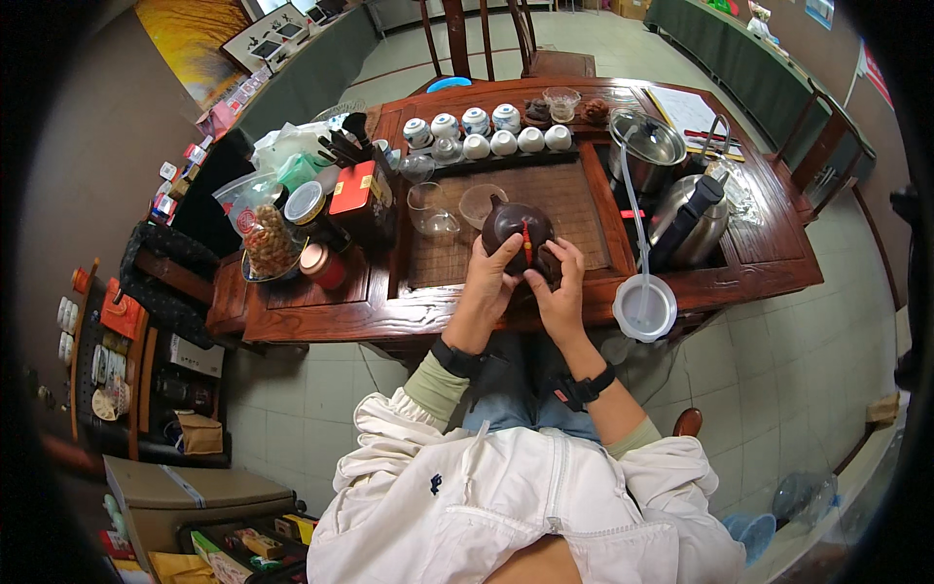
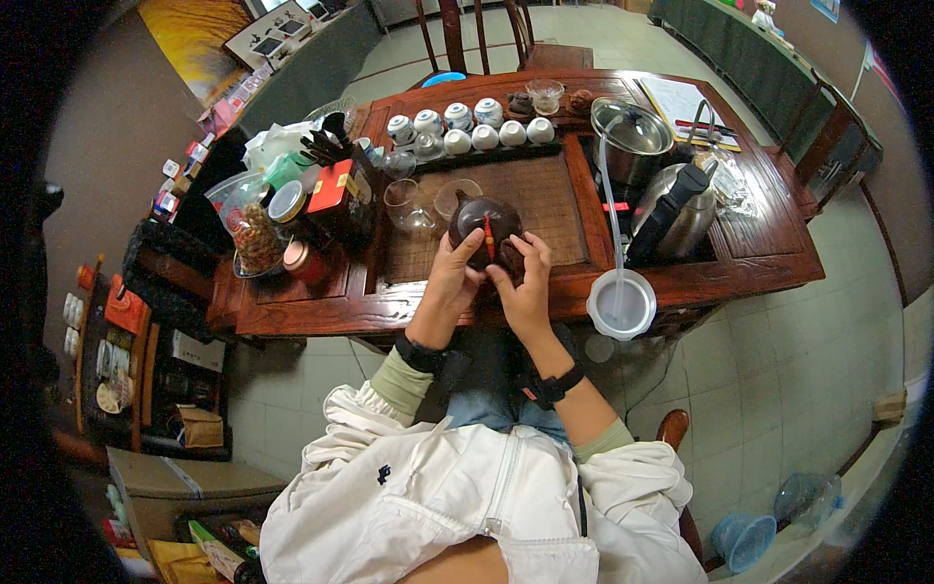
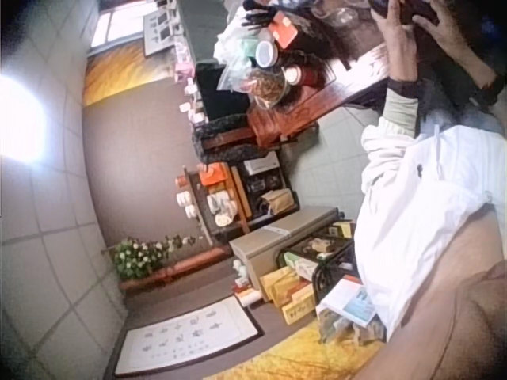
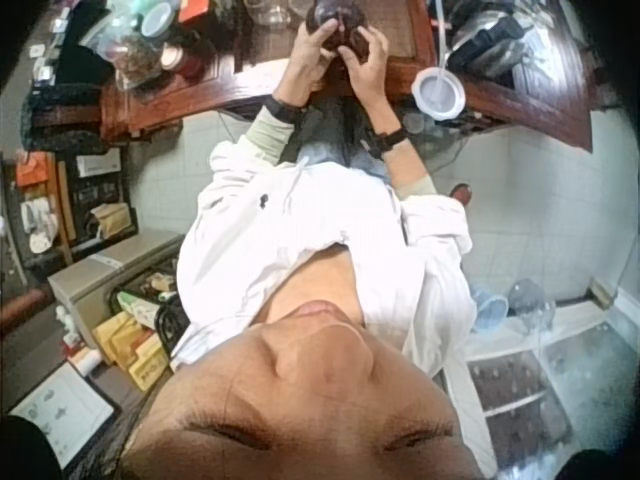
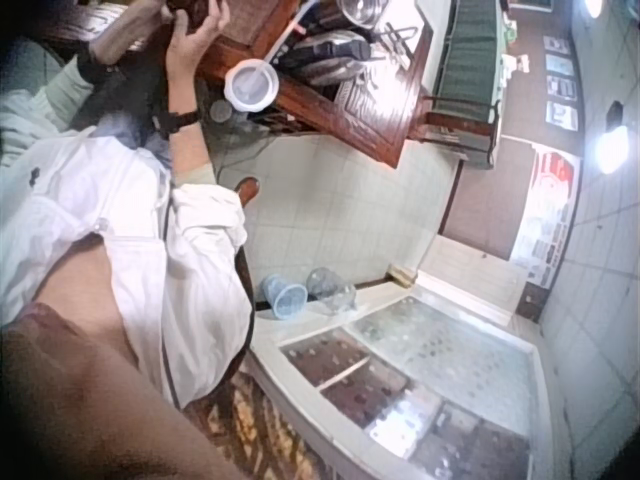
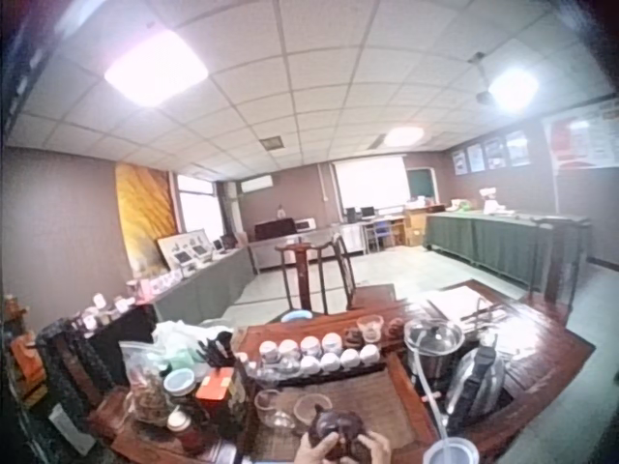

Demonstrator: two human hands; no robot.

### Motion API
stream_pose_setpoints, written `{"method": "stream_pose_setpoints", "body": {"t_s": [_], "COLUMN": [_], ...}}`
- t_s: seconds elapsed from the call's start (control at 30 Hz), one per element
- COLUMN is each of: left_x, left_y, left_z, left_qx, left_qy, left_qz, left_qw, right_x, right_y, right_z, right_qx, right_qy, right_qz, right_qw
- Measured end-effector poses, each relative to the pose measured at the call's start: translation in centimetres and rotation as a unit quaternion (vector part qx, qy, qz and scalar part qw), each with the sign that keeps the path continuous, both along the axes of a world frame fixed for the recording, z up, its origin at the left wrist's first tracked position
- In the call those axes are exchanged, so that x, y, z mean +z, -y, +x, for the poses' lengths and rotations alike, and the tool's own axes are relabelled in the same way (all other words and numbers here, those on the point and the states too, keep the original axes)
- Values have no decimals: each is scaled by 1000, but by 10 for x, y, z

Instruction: The person wipes a wooden tea tray with a cloth, then wipes several small ceramic cups and glass cups. The person also wipes a small teapot and places the cleaned items back on the tray.

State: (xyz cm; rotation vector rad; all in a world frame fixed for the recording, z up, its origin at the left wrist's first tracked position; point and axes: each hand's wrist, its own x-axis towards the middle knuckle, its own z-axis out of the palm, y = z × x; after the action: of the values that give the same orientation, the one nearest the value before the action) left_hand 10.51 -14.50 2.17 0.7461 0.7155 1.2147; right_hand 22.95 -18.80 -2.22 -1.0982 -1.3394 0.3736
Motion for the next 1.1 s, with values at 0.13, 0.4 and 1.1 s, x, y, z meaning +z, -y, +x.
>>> {"method": "stream_pose_setpoints", "body": {"t_s": [0.13,0.4,1.1], "left_x": [-4,-7,-17], "left_y": [6,-6,-2], "left_z": [1,-29,-6], "left_qx": [-3,-95,74], "left_qy": [29,12,67], "left_qz": [0,-75,-60], "left_qw": [1000,993,993], "right_x": [4,-1,31], "right_y": [-8,-18,4], "right_z": [6,31,-27], "right_qx": [-12,93,-64], "right_qy": [-10,-97,208], "right_qz": [31,33,87], "right_qw": [999,990,972]}}
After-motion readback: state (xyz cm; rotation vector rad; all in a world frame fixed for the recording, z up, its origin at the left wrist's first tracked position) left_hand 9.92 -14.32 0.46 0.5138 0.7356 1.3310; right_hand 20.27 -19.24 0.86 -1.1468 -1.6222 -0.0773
